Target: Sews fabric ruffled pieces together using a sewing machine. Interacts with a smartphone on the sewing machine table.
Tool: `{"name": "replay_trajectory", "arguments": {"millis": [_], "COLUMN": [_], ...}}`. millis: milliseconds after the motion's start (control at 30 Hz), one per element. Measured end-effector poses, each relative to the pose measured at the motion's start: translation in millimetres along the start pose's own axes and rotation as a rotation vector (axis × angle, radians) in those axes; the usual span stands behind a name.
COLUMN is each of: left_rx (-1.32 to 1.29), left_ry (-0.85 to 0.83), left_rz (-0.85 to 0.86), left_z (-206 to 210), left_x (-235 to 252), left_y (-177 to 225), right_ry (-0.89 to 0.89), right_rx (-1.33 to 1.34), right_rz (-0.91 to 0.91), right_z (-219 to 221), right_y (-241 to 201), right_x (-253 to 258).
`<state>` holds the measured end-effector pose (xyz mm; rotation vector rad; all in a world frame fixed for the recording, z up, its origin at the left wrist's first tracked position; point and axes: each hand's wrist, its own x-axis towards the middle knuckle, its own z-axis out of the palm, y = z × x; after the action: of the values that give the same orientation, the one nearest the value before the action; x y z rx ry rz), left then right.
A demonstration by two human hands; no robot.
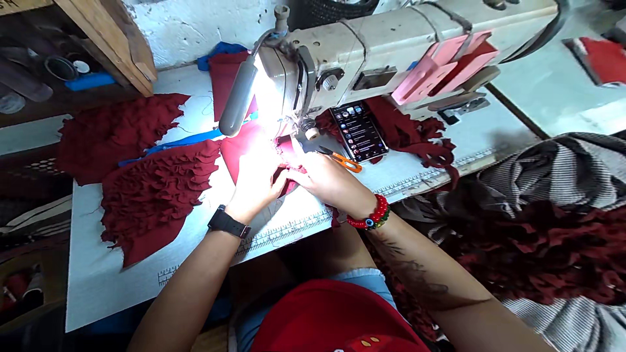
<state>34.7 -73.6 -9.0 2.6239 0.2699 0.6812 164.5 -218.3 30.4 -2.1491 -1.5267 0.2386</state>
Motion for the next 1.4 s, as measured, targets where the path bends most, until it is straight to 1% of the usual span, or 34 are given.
{"name": "replay_trajectory", "arguments": {"millis": [100, 200, 300, 367, 467, 567, 633, 767, 833, 900, 1000, 1033, 1167, 1200, 1267, 1333, 1400], "left_rx": [-0.013, -0.019, -0.025, -0.032, -0.037, -0.023, -0.01, -0.007, -0.01, 0.005, 0.029, 0.032, -0.018, -0.034, -0.027, -0.02, -0.018], "left_ry": [-0.024, -0.038, -0.046, -0.035, -0.026, -0.008, 0.006, 0.011, 0.004, -0.031, -0.114, -0.117, 0.002, -0.003, -0.068, -0.12, -0.144], "left_rz": [-0.014, -0.024, -0.048, -0.054, -0.066, -0.067, -0.067, -0.056, -0.042, -0.013, 0.036, 0.055, 0.159, 0.184, 0.206, 0.19, 0.151], "left_z": [-1.4, -0.8, -2.1, -1.5, -0.3, 2.2, 2.7, 1.9, -0.5, -5.1, -15.9, -17.2, -19.2, -19.9, -16.4, -10.7, -8.4], "left_x": [0.8, 2.2, 2.7, 2.7, 2.8, 2.3, 1.8, -0.2, -1.1, -1.7, -3.2, -3.5, -2.8, -2.2, -2.6, -4.0, -3.6], "left_y": [0.2, -3.3, -3.9, -3.5, -3.1, -2.6, -2.0, -2.6, -1.2, 0.9, 2.5, 0.8, 3.4, 5.4, 6.8, 6.0, 5.6], "right_ry": [0.025, -0.021, -0.117, -0.139, -0.125, -0.084, -0.016, 0.094, 0.133, 0.116, 0.07, 0.061, 0.043, 0.032, 0.011, -0.031, -0.107], "right_rx": [0.014, 0.082, 0.217, 0.277, 0.318, 0.261, 0.183, -0.025, -0.126, -0.182, -0.185, -0.175, -0.166, -0.179, -0.192, -0.122, 0.034], "right_rz": [-0.006, -0.009, 0.102, 0.159, 0.149, 0.122, 0.09, -0.007, -0.089, -0.14, -0.135, -0.129, -0.138, -0.147, -0.178, -0.174, -0.066], "right_z": [-1.0, -7.5, -18.0, -18.7, -16.6, -12.5, -6.1, 10.6, 17.9, 20.7, 23.7, 24.7, 24.5, 24.6, 23.0, 12.4, -4.2], "right_y": [2.7, 7.6, 7.9, 11.0, 13.6, 11.3, 8.6, 7.8, 7.9, 4.6, -0.5, -0.4, -0.4, -1.1, -0.7, 1.3, 4.7], "right_x": [-0.2, -0.4, 0.6, 0.0, 0.1, 0.4, -1.0, -0.8, -2.6, -10.1, -25.2, -28.6, -34.8, -35.5, -36.0, -35.0, -30.5]}}
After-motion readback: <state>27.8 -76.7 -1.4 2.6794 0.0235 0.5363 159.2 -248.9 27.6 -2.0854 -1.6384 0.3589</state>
